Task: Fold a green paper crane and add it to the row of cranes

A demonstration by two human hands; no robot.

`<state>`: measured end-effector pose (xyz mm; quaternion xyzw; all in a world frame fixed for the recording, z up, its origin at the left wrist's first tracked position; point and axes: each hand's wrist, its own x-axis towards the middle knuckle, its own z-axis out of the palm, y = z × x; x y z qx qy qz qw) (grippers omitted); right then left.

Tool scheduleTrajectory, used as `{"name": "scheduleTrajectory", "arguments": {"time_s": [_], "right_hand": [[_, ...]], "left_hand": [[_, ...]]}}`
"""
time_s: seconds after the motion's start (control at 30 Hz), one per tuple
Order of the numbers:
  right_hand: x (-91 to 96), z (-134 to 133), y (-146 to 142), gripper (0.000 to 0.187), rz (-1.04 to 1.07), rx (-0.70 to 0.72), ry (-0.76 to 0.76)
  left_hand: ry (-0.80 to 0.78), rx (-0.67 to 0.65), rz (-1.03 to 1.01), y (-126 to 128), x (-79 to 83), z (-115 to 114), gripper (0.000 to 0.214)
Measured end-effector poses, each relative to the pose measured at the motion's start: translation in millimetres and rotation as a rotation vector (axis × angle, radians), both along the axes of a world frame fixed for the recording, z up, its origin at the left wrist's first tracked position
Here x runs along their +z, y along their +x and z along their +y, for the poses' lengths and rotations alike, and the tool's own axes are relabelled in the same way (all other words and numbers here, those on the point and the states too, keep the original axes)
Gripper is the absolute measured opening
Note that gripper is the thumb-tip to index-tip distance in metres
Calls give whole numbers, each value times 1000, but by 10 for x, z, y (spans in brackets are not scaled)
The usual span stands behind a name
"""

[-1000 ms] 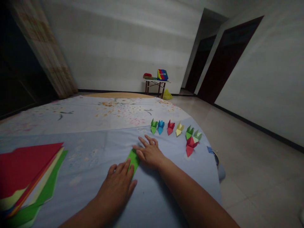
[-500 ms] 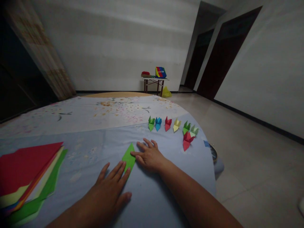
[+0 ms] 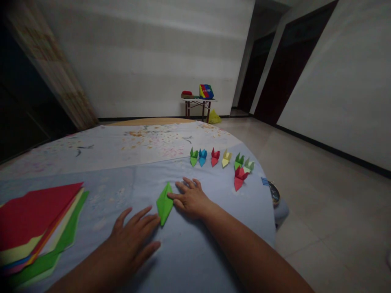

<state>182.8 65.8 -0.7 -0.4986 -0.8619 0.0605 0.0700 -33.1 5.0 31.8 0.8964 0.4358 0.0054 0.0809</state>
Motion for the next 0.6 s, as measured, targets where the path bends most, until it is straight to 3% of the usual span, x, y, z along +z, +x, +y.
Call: {"name": "scheduleTrajectory", "arguments": {"time_s": [0.07, 0.17, 0.37, 0.6], "right_hand": [[0, 2, -3, 39, 1, -4, 0], [13, -9, -4, 39, 3, -9, -2], [28, -42, 18, 39, 6, 34, 28], [56, 4, 74, 38, 47, -158, 129]], "left_hand": [[74, 69, -20, 35, -38, 101, 41], [47, 66, 2, 95, -93, 183, 40], [22, 48, 8, 80, -149, 160, 41], [13, 28, -43, 36, -175, 197, 41]]}}
